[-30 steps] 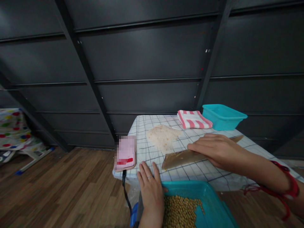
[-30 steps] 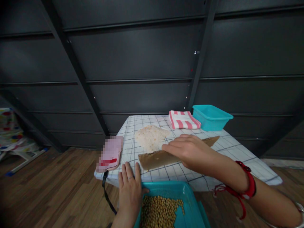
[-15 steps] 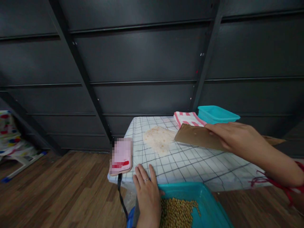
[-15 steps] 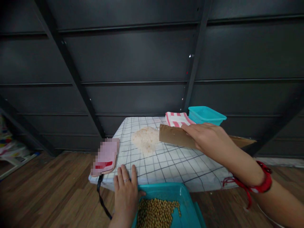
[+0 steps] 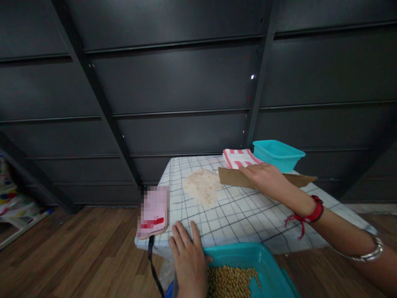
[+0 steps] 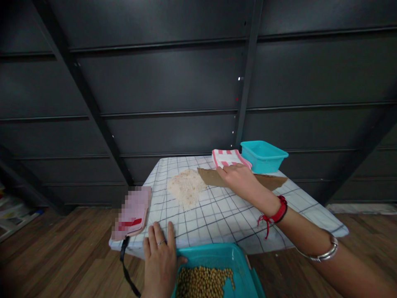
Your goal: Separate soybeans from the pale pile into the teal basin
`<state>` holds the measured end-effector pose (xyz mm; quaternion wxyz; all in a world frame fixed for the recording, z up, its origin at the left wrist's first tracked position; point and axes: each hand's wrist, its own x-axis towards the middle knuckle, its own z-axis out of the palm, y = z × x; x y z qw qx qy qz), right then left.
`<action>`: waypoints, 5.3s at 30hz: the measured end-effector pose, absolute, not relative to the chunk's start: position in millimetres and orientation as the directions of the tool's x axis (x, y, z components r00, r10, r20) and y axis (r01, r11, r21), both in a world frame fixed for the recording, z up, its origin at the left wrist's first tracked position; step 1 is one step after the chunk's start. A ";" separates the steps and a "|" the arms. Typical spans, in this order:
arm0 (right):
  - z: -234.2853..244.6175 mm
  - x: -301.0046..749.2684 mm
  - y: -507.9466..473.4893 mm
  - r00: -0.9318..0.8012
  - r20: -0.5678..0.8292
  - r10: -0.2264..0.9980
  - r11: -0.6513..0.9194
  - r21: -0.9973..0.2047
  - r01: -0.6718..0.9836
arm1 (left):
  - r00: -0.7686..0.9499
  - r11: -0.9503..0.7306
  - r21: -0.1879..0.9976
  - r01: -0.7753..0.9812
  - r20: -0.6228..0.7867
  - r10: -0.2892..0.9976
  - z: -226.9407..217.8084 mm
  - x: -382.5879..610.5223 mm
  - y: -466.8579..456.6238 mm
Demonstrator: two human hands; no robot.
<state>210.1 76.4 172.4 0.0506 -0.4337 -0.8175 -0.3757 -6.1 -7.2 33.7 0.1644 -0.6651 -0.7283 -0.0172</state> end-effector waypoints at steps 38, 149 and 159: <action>177.0 222.8 39.0 -0.704 0.474 0.529 0.506 0.491 0.710 | -0.071 0.118 -0.177 0.977 0.250 0.966 34.6 -7.0 -4.6; 178.8 203.9 103.4 -0.534 0.608 0.588 0.330 0.423 0.844 | -0.073 0.114 -0.151 0.982 0.252 0.965 30.5 -6.6 -5.7; 162.7 165.8 144.1 -0.438 0.656 0.615 0.285 0.333 0.899 | -0.085 0.164 -0.206 0.965 0.347 0.934 21.5 -4.4 -3.7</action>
